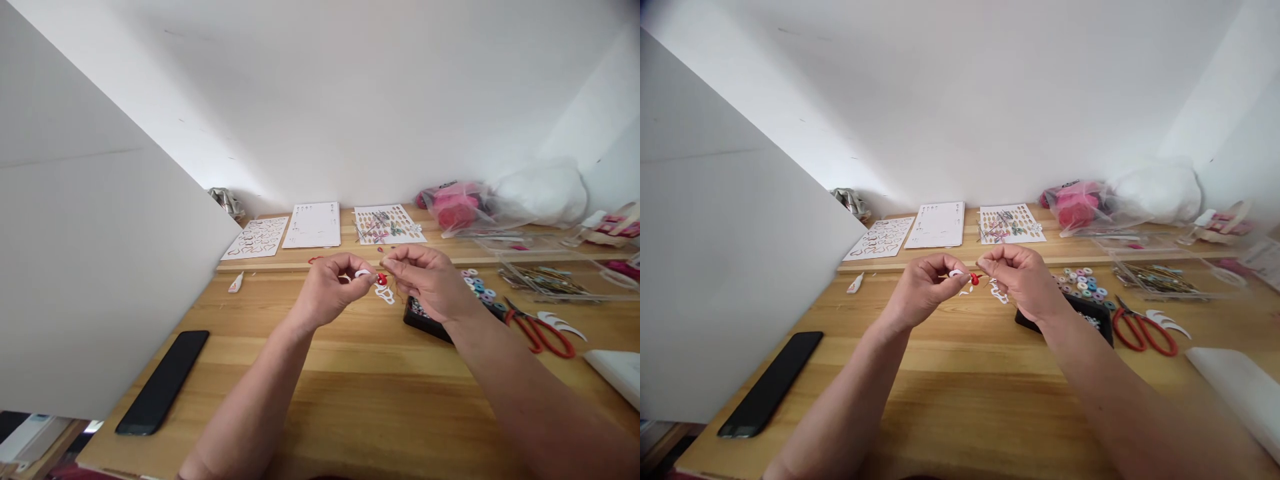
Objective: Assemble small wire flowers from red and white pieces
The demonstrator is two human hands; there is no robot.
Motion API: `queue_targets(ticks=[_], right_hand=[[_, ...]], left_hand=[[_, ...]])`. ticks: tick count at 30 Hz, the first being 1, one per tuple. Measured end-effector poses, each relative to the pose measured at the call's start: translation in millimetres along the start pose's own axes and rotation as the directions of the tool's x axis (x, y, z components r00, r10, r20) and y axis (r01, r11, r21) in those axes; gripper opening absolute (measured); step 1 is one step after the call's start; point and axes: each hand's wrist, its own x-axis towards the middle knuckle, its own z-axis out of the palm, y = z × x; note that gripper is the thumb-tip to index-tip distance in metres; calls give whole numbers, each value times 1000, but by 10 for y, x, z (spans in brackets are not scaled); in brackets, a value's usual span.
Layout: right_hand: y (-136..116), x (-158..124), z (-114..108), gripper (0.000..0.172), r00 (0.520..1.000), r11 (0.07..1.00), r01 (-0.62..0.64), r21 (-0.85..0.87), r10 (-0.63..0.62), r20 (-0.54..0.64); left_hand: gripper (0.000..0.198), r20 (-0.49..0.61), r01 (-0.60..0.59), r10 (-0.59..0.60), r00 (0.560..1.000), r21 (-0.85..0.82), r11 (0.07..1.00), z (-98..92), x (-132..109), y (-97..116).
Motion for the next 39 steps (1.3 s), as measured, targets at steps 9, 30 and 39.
queue_targets(ticks=[9, 30, 39], right_hand=[[-51, -19, 28, 20, 996, 996, 82, 30, -81, -32], [58, 55, 13, 23, 984, 947, -180, 264, 171, 60], [215, -1, 232, 26, 966, 878, -259, 402, 226, 129]], left_hand=[[24, -3, -9, 9, 1000, 12, 1000, -1, 10, 4], [21, -38, -26, 23, 999, -76, 997, -3, 5, -9], [24, -193, -62, 25, 981, -191, 980, 61, 43, -95]])
